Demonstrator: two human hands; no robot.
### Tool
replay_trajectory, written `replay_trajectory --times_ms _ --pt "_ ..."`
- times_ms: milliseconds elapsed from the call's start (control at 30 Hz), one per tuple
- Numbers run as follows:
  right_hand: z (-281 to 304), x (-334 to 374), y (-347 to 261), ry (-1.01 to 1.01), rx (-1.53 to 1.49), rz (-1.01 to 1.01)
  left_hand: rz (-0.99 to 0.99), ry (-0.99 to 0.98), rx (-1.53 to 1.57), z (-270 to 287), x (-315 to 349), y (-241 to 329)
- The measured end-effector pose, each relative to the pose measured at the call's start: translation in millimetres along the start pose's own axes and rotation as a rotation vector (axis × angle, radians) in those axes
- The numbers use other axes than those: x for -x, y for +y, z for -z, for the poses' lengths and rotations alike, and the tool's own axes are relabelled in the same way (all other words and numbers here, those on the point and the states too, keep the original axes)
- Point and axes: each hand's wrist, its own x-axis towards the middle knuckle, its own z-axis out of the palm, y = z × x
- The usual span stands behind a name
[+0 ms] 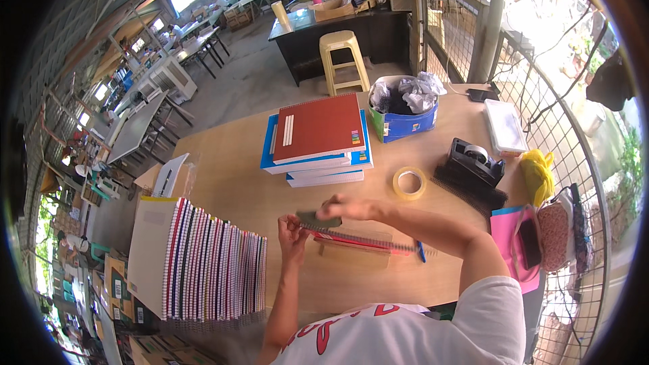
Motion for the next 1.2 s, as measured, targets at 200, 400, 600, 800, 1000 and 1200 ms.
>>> replay_trajectory --times_ms 200,400,600,800,1000,1200 --pt "12 10 83 0.107 0.456 0.085 0.084 -0.140 0.092 1 2 -11" --pt "-60 130 136 0.839 0.675 -0.427 0.138 -0.036 0.163 -17 6 -10" --pt "-125 214 191 0.999 0.929 -0.597 0.177 0.024 0.168 -31 5 1" --pt "24 192 42 1.164 0.267 0.026 0.158 -0.029 0.153 -33 8 12" --pt "40 109 -104 0.596 1.113 0.411 0.166 -0.058 0.148 -53 7 28" --pt "37 63 -116 0.306 1.485 0.785 0.174 -0.028 0.141 -66 9 34"
